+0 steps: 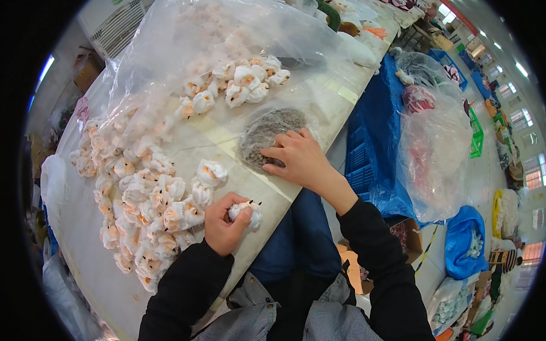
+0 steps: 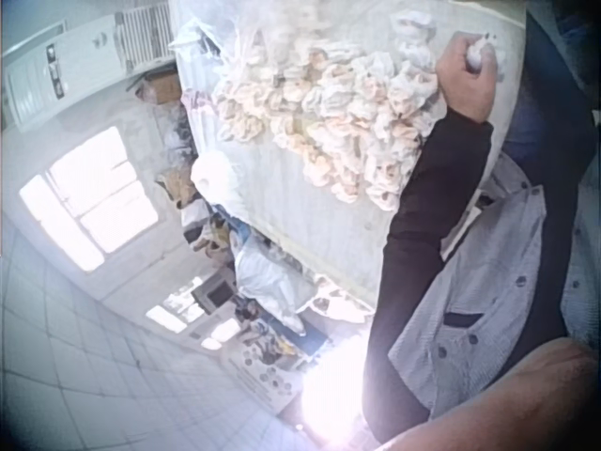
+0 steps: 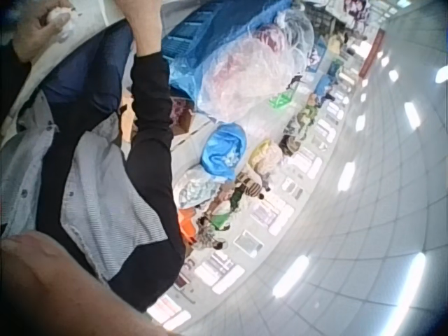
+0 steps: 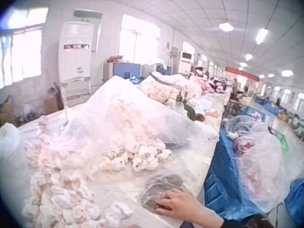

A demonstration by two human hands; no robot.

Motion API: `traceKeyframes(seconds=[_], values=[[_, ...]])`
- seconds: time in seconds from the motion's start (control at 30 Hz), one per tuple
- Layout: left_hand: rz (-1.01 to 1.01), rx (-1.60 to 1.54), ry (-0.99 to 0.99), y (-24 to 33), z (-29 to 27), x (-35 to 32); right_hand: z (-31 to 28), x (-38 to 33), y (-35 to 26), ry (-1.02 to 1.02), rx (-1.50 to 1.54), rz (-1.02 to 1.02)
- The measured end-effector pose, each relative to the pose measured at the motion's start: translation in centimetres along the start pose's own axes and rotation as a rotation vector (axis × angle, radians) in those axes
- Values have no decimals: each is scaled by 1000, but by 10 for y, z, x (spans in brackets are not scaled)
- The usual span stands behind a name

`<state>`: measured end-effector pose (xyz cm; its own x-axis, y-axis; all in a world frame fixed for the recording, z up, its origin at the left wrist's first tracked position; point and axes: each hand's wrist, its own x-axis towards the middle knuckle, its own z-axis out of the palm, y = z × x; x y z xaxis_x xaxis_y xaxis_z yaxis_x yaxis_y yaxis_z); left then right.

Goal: The person sits at a table and repeatedly picks up small white fabric items, inserts small dark beads into them, and places the finished items on the table. The person handles the items one at a time and continues the process throughout the clip.

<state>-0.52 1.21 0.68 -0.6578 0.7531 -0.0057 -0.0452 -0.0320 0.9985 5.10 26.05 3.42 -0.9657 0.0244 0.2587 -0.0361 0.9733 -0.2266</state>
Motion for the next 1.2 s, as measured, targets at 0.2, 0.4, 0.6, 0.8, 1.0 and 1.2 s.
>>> traceKeyframes(seconds=[0.2,0.4,0.6,0.8,1.0,1.2], values=[[38,22,-7,-3,-1,1,-6,-7,-7,15,-67,57],[38,22,-15,-3,-1,2,-7,-3,-14,106,-216,120],[5,-12,-26,0,-1,1,12,3,-15,106,-257,223],[12,32,-46,-1,-2,2,20,8,-16,152,-195,240],[-4,31,-53,0,-2,3,20,4,-15,150,-100,221],[-8,32,-68,-2,-3,2,9,-4,-16,172,-14,147]])
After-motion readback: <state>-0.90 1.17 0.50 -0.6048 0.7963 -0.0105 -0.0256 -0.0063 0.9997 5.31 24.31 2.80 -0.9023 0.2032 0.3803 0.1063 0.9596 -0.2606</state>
